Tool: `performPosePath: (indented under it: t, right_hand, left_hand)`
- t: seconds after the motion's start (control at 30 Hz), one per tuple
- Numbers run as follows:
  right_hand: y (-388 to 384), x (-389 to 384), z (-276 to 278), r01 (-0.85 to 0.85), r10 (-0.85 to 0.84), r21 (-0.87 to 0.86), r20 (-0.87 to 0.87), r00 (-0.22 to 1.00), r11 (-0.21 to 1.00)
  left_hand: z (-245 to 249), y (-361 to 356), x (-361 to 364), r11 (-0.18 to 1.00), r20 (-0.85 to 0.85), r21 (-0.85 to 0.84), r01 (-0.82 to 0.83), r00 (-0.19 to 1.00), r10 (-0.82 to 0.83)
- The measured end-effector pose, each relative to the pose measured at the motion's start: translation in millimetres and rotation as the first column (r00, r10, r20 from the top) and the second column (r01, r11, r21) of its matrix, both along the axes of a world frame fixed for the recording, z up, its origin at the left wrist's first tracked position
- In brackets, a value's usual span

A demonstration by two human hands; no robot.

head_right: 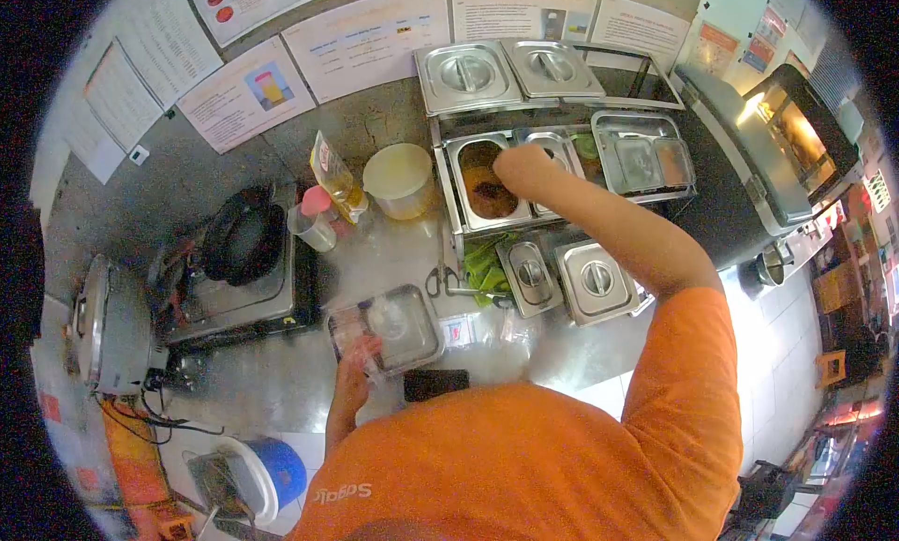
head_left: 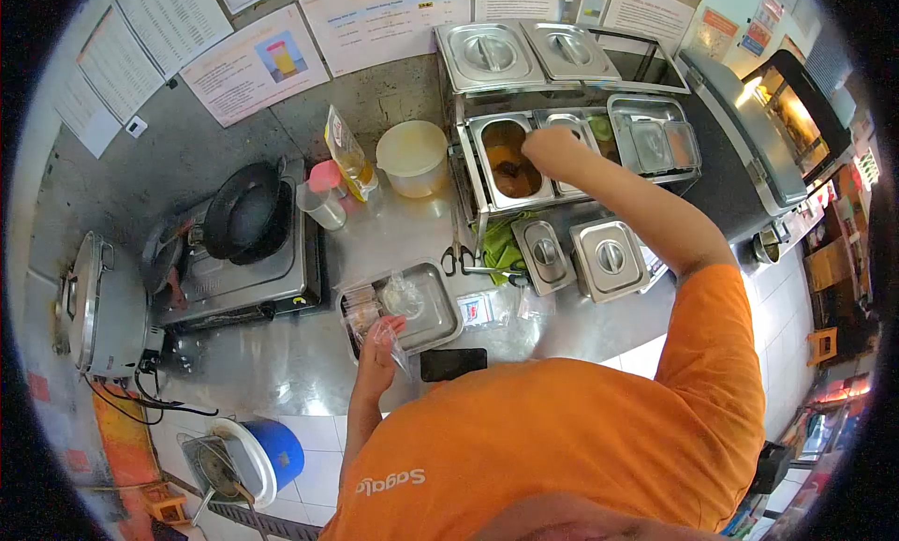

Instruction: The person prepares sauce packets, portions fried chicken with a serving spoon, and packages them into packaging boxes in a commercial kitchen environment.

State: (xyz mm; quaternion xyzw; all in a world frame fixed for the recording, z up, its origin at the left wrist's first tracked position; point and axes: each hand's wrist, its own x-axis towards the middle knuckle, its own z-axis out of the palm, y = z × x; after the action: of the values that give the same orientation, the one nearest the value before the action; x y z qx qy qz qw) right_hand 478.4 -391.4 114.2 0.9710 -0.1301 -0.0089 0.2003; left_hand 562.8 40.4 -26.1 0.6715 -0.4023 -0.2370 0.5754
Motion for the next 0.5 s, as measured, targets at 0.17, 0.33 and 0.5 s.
performPosePath:
  t: [0.17, 0.33, 0.5]
  right_hand:
    - [3.8, -18.9, 13.3, -0.083, 0.093, 0.153, -0.061, 0.994, 0.985]
    - [-3.9, -11.8, -4.0, -0.100, 0.092, 0.048, 0.153, 0.984, 0.994]
    - [16.1, -17.8, 2.6, -0.032, 0.034, 0.080, -0.019, 0.999, 0.996]
  left_hand:
    - [-3.6, -1.9, 3.6, 1.000, 0.025, 0.007, 0.018, 1.000, -0.018]
    - [4.0, -13.8, -4.3, 0.996, 0.007, 0.083, 0.022, 1.000, -0.023]
    - [-4.6, -9.1, -3.8, 1.000, 0.045, 0.005, 0.012, 0.999, -0.012]
